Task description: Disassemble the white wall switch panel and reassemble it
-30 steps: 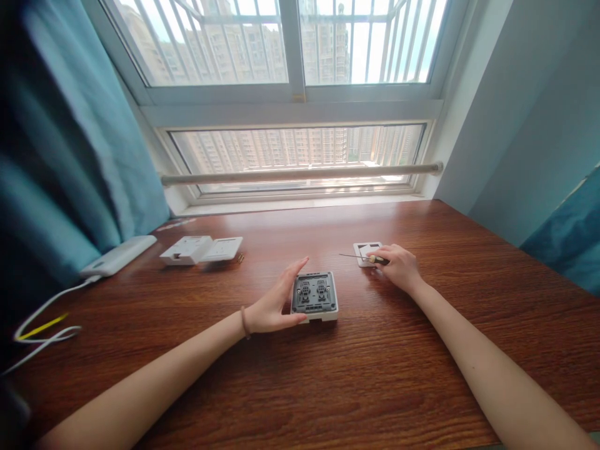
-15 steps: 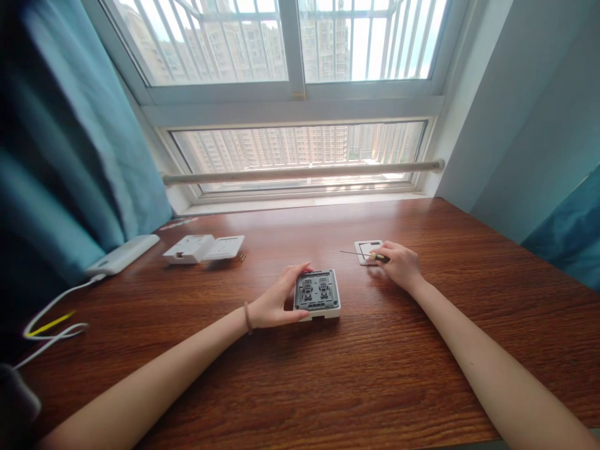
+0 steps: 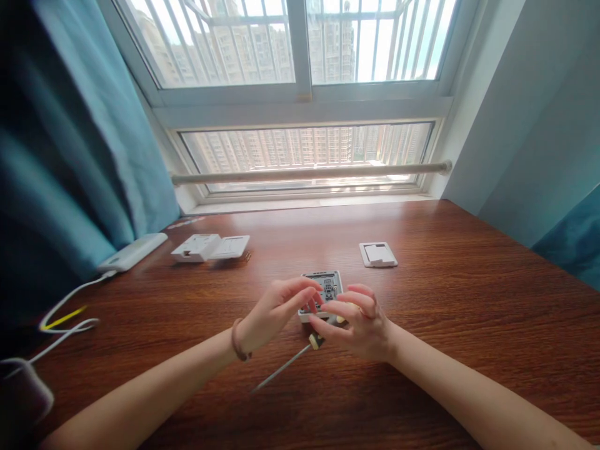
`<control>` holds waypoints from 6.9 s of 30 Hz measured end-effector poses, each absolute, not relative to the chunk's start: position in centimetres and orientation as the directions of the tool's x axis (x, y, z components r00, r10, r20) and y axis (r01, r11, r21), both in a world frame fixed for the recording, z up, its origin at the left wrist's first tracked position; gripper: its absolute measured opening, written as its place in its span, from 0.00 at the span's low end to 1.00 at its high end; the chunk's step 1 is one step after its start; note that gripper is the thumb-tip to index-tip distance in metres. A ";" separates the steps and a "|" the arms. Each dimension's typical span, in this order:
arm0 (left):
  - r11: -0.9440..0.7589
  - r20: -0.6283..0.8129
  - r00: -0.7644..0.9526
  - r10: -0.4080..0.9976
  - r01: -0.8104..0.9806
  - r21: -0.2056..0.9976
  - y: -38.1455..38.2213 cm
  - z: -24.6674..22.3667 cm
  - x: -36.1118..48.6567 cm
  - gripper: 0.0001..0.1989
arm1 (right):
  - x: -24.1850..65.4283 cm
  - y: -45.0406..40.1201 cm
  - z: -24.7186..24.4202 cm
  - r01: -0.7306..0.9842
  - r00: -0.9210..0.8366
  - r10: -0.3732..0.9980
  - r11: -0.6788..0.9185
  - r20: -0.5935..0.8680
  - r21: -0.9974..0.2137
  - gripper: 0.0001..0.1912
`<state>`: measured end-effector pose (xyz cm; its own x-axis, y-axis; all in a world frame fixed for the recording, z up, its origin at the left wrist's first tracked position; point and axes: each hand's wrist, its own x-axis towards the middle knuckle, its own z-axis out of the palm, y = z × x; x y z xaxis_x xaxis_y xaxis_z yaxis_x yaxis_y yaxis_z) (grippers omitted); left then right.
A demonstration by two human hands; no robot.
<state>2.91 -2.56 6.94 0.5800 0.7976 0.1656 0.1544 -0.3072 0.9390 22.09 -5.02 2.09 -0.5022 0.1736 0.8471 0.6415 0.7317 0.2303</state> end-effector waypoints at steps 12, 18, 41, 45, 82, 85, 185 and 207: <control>0.451 -0.245 0.809 0.534 -0.028 0.892 -2.8 6.3 3.4 0.15 | 22.2 -5.1 3.5 0.592 -0.645 0.251 0.761 0.722 0.264 0.20; 0.191 0.029 0.563 0.826 -0.327 0.925 -1.3 8.8 2.1 0.13 | 22.6 -2.5 3.8 0.635 -0.337 0.614 0.708 0.714 -0.309 0.28; -0.313 0.354 0.261 0.898 -0.186 0.931 2.2 7.6 0.3 0.14 | 22.1 -0.2 0.9 0.490 -0.580 0.706 0.700 0.406 -0.519 0.35; -0.333 0.364 0.268 0.892 -0.157 0.930 1.9 8.0 0.4 0.13 | 22.1 -0.2 1.1 0.480 -0.584 0.703 0.702 0.406 -0.526 0.35; -0.443 0.428 0.135 0.893 0.105 0.891 3.2 6.3 2.4 0.15 | 22.2 -0.3 1.0 0.472 -0.588 0.712 0.688 0.384 -0.552 0.35; -0.400 0.389 0.221 0.894 0.005 0.916 2.8 6.7 2.6 0.15 | 22.2 -0.3 0.9 0.467 -0.590 0.707 0.694 0.391 -0.548 0.35; -0.291 0.243 0.659 0.712 -0.038 0.956 2.8 10.5 -0.2 0.33 | 22.3 -0.1 0.8 0.461 -0.602 0.704 0.691 0.376 -0.557 0.35; -0.425 0.286 0.500 0.817 0.187 0.886 3.0 10.3 -0.1 0.27 | 22.3 -0.1 0.8 0.460 -0.604 0.704 0.691 0.373 -0.557 0.35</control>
